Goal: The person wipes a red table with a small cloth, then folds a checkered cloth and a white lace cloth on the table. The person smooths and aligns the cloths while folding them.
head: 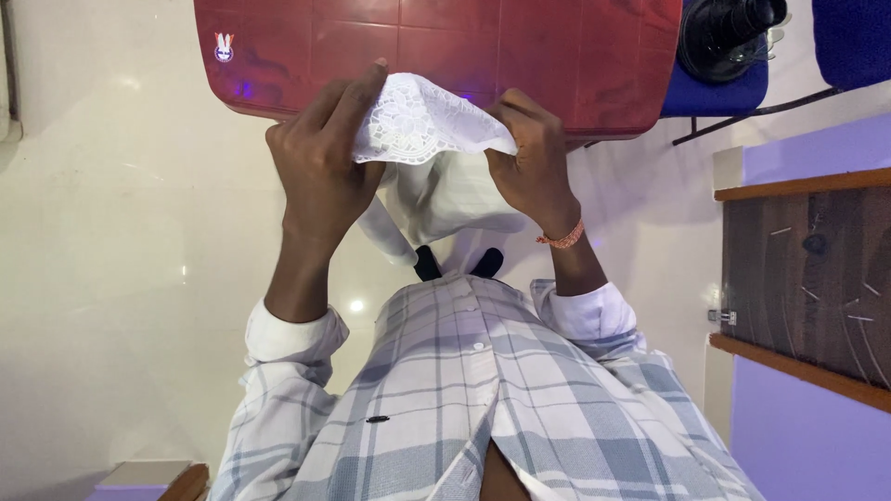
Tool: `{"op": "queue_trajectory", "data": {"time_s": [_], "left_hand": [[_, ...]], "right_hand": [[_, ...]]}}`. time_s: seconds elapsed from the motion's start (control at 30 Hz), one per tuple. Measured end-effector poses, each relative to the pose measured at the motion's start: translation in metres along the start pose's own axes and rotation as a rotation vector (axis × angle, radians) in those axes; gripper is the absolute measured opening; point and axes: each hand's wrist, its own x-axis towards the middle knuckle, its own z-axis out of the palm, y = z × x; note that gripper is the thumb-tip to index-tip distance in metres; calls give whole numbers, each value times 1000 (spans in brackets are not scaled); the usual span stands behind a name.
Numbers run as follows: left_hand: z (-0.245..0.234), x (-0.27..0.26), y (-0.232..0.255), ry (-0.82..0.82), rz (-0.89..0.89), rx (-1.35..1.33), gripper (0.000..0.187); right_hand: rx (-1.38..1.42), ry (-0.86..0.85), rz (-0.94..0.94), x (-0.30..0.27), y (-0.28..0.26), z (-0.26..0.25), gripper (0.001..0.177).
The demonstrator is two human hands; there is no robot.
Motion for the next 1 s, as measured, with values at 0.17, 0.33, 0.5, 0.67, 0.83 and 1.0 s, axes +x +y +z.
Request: {"op": "queue_trajectory", "data": {"time_s": [0.17,0.33,0.5,0.67,0.83,1.0], "left_hand": [[4,-4,2,-15,-40,-104,64],[7,-3,5,-70,-11,-148,63],[15,6,-3,-158,-43,-200,50],[36,18,6,34,14,17,36],[84,21,24,-2,-124,311,25],[142,27,28,-148,-211,283,25]], "right_hand": [[-57,8,17,-1,-11,-15,10],[-153,47,-2,-7,-14,-36,16],[-249,100,-4,-15,-16,-66,23],[-313,147,20,-25,-21,-88,17],[-226,200,139,-38,-34,-77,17],[-87,248,266,-46,-30,-41,16]]}}
